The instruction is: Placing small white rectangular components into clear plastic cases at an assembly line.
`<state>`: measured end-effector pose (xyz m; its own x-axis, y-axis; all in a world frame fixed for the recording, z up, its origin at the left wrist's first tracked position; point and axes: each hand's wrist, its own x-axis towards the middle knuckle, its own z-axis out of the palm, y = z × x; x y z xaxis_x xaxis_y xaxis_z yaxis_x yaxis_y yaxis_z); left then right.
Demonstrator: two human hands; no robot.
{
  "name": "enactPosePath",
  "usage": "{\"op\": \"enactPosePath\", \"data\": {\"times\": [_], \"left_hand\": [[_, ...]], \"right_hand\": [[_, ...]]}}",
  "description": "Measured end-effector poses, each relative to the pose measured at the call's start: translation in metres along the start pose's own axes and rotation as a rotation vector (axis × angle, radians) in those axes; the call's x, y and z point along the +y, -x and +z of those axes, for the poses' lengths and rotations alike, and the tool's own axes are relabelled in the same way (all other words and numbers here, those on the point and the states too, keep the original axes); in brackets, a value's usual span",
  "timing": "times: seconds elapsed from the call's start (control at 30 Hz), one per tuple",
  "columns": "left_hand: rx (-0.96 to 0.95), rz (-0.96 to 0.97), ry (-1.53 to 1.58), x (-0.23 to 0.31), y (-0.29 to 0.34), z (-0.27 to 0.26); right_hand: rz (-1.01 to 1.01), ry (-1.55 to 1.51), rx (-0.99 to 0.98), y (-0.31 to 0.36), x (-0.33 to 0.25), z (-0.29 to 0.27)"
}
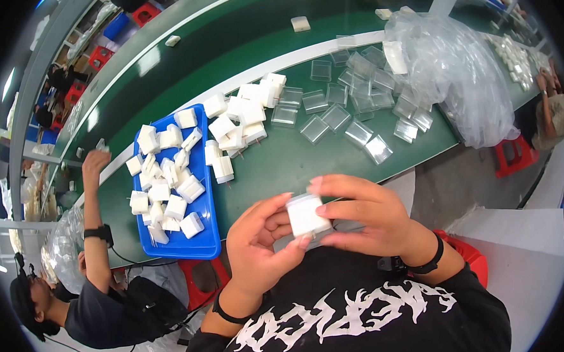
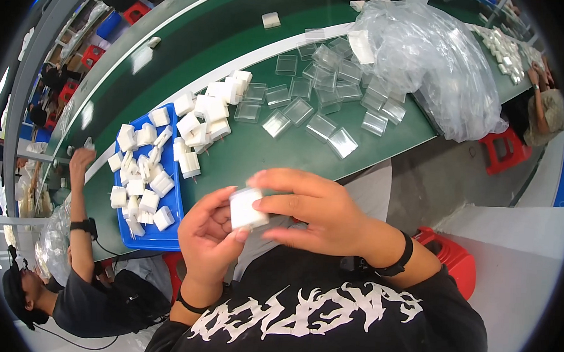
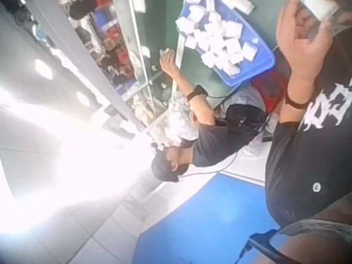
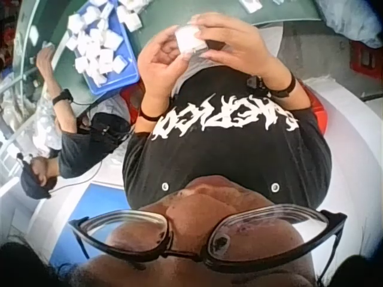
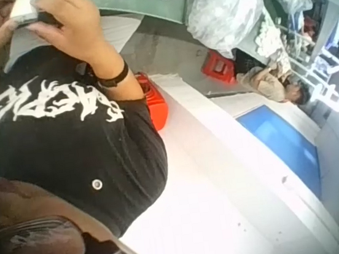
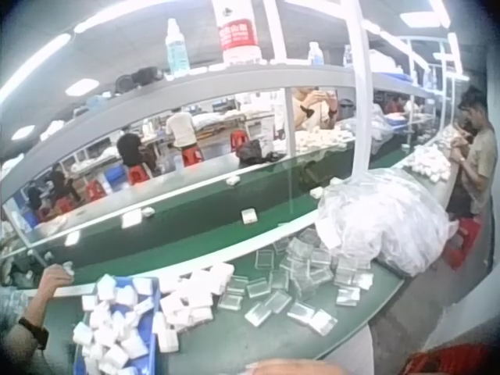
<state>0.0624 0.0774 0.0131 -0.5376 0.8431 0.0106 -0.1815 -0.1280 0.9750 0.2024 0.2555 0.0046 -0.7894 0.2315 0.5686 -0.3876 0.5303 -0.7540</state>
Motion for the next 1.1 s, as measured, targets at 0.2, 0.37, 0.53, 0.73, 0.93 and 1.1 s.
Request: {"op": "enactPosePath", "data": {"times": [0.2,0.37,0.53,0.73,0.93,1.1], "left_hand": [[-0.095,0.242,-0.465,0.005,-0.005,-0.007],[-0.210,0.555,-0.562,-0.002,-0.010,-0.011],[-0.192,0.629,-0.623,0.003,-0.009,-0.008],[-0.215,0.520,-0.509,-0.003,-0.010,-0.016],[-0.208,0.268,-0.350,-0.037,-0.003,-0.028],[-0.003,0.204,-0.407,-0.047,-0.001,-0.030]], "right_hand": [[0.268,-0.102,0.036,0.009,-0.010,-0.002],[0.547,-0.322,0.025,0.006,-0.019,-0.005],[0.595,-0.544,0.055,0.007,-0.019,-0.001],[0.759,-0.693,0.016,0.001,-0.022,0.000],[0.925,-0.845,0.029,0.000,0.004,0.007],[0.972,-0.478,0.102,-0.075,0.038,-0.032]]}}
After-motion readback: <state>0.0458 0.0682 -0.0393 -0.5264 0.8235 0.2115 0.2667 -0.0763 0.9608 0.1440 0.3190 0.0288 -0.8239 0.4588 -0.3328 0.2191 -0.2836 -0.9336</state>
